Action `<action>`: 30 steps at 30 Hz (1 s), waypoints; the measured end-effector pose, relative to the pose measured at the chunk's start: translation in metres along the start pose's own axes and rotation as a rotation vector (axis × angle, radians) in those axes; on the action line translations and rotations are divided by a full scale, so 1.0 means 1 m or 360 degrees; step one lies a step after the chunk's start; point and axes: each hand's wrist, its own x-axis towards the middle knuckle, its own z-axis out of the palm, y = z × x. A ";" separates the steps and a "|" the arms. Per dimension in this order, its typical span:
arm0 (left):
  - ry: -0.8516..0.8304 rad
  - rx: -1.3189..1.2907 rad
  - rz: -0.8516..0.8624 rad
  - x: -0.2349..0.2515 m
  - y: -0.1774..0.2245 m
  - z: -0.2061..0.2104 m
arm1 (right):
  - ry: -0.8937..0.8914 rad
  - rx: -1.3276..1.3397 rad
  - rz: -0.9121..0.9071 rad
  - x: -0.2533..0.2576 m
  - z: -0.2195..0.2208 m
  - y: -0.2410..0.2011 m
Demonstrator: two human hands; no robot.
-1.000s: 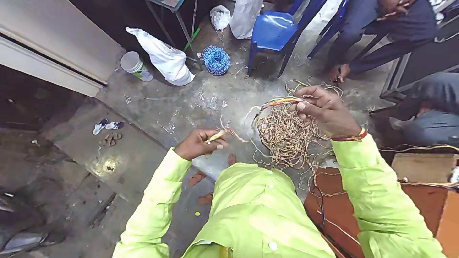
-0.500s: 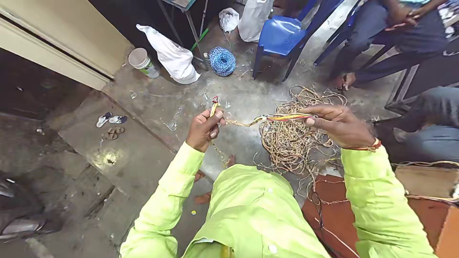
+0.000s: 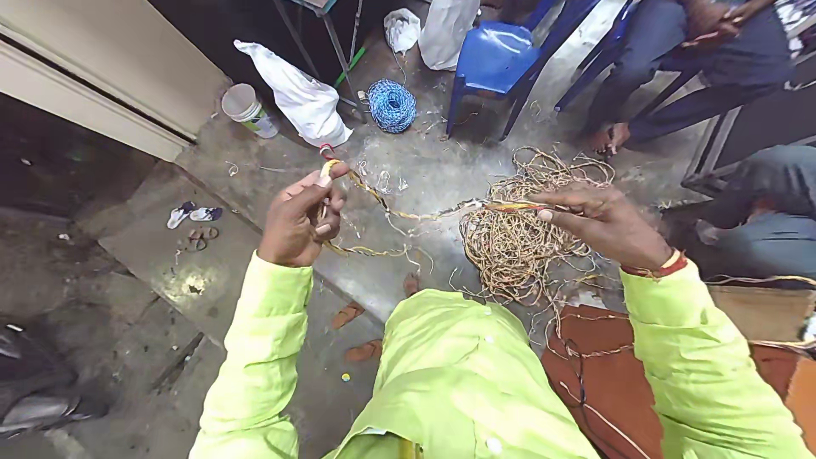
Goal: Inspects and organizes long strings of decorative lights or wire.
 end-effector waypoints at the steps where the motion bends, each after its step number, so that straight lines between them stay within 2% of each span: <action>1: -0.0059 0.0014 -0.0015 0.001 -0.003 0.004 | 0.0003 -0.0032 -0.0030 0.000 0.005 -0.002; 6: -0.0363 0.0121 -0.0078 0.015 -0.018 0.034 | -0.0006 0.0017 0.0030 0.012 0.033 -0.031; 12: -0.0680 0.0488 -0.0176 0.033 -0.025 0.059 | -0.0033 -0.0165 -0.0412 0.035 0.053 -0.041; 17: -0.0779 0.0861 -0.0129 0.038 -0.015 0.062 | -0.0122 -0.0399 -0.0558 0.040 0.054 -0.046; 19: -0.0699 0.1413 0.0075 0.041 0.002 0.047 | -0.0222 -0.0536 -0.0661 0.036 0.043 -0.042; 21: -0.0410 0.2224 0.0196 0.049 0.032 0.022 | -0.0345 -0.0703 -0.0681 0.028 0.022 -0.032; 24: 0.0260 0.2882 -0.0060 0.065 0.056 -0.024 | -0.0332 -0.0891 -0.0483 0.009 -0.005 -0.008; 25: 0.0312 0.2942 -0.0087 0.067 0.057 -0.038 | -0.0291 -0.0895 -0.0391 0.003 -0.009 -0.002; 27: 0.0240 0.2745 0.0064 0.076 0.057 -0.064 | -0.0150 -0.0883 -0.0297 -0.006 -0.010 0.012; 30: 0.0344 0.2698 0.0142 0.071 0.055 -0.098 | 0.0055 -0.0813 -0.0164 -0.019 -0.001 0.035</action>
